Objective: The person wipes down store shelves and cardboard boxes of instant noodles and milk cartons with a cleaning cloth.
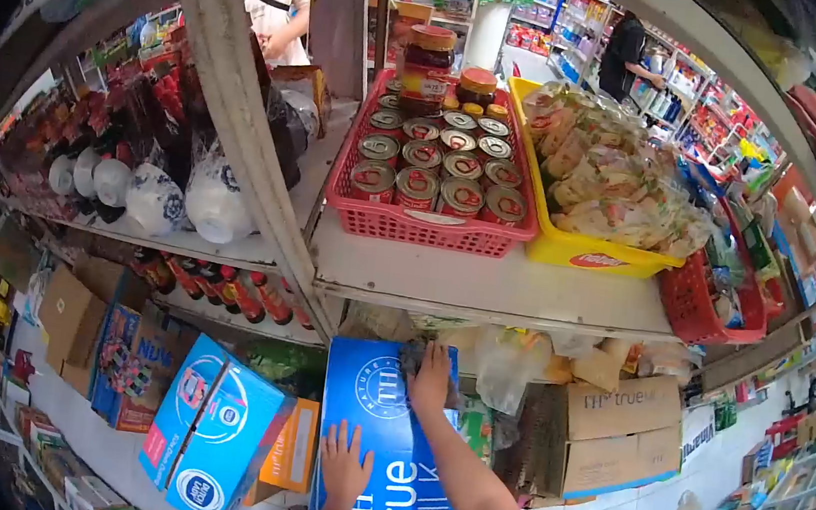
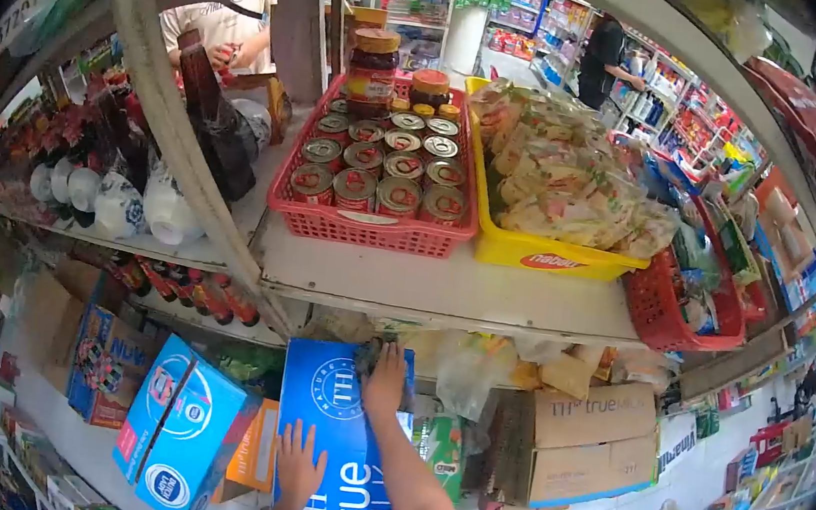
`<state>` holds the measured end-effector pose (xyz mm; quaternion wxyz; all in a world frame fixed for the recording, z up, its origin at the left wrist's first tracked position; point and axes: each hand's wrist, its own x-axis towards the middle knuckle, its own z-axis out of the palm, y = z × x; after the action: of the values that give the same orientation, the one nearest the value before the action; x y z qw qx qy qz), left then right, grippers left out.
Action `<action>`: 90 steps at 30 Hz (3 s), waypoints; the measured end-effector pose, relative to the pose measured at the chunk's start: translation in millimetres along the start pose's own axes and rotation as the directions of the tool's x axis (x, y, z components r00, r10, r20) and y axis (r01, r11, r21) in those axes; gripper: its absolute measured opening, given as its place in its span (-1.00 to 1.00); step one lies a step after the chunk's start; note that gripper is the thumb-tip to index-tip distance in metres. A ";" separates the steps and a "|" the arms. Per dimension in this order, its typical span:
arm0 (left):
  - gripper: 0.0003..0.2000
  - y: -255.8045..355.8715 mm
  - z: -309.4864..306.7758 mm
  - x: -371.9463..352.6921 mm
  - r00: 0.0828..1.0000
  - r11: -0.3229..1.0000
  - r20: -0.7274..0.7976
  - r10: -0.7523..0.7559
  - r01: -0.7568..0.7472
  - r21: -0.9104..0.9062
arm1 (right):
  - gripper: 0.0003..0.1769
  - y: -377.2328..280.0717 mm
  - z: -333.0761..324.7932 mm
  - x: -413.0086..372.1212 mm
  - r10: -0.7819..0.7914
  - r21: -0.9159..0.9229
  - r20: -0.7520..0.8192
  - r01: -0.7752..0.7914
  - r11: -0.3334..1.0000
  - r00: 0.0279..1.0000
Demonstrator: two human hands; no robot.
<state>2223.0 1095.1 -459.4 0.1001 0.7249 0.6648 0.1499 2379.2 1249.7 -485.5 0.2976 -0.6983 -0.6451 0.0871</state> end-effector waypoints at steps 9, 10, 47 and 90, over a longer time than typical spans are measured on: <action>-0.46 -43.8 -9.7 -44.2 0.986 0.970 0.034 -0.162 0.165 -0.176 | -0.33 -72.0 49.1 -31.3 -0.014 0.261 0.155 -0.027 0.965 0.988; -0.45 -54.8 3.8 -54.9 0.956 0.904 0.061 -0.287 0.291 -0.314 | -0.34 -48.9 35.6 -25.7 0.172 0.359 0.206 -0.238 0.903 0.963; -0.52 -54.9 -1.6 -52.6 0.847 0.716 0.303 -0.436 0.531 -0.454 | -0.34 -58.0 -38.1 -119.4 0.192 -0.081 -0.167 -0.207 0.975 0.967; -0.49 -100.0 39.1 -75.0 0.703 -0.327 0.712 -0.008 0.670 -0.666 | -0.27 -127.2 -22.8 -239.6 0.104 -0.160 0.185 -0.074 0.984 0.977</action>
<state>2138.0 1032.3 -536.7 0.7919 0.1365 0.4514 0.3880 2246.1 1013.3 -462.7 0.1755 -0.7355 -0.6436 0.1183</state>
